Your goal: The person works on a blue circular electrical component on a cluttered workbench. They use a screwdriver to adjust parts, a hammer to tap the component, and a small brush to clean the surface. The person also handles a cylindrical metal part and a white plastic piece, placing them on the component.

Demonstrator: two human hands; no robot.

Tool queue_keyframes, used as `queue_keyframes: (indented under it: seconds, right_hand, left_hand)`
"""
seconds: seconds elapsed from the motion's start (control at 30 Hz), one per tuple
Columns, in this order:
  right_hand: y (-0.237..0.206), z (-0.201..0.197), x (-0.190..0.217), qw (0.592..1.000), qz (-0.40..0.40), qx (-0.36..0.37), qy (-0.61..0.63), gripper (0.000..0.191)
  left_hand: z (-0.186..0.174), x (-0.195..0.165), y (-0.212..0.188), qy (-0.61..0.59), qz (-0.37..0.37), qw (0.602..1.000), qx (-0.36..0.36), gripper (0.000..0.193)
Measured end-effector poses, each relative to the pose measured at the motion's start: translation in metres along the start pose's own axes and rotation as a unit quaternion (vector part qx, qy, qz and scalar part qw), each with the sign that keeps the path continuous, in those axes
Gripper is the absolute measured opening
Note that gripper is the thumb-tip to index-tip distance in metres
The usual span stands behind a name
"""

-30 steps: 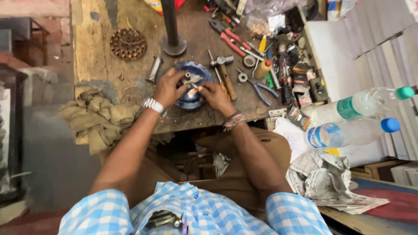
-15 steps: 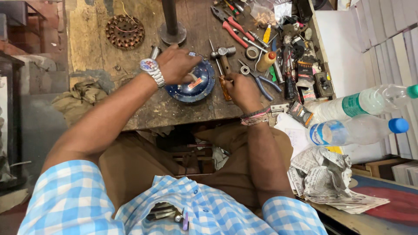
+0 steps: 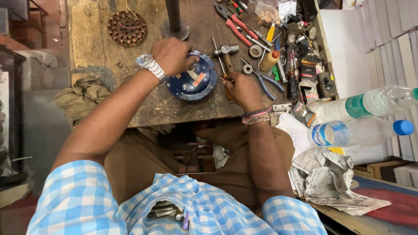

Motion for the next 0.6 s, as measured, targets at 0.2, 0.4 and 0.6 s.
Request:
queue_keyframes:
  seconds: [0.2, 0.4, 0.6]
  right_hand:
    - [0.001, 0.008, -0.007, 0.997, 0.006, 0.04, -0.063, 0.034]
    - [0.005, 0.013, -0.012, 0.996, 0.015, 0.053, -0.073, 0.033]
    - [0.003, 0.013, -0.011, 0.996, 0.018, 0.061, -0.068, 0.035]
  left_hand:
    - [0.018, -0.007, -0.003, 0.034, -0.04, 0.995, 0.081, 0.06]
    - [0.04, -0.013, -0.023, 0.043, -0.142, 0.983, 0.112, 0.07]
    - [0.046, -0.013, -0.017, 0.055, -0.028, 0.991, 0.122, 0.042]
Point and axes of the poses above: each hand's wrist, its own y-axis towards the middle knuckle, its own z-axis out of the palm, x = y × z, the point moved 6 cm from there along y, towards the middle knuckle, and after that the axes turned 9 degrees about -z, right-handed, at the moved point
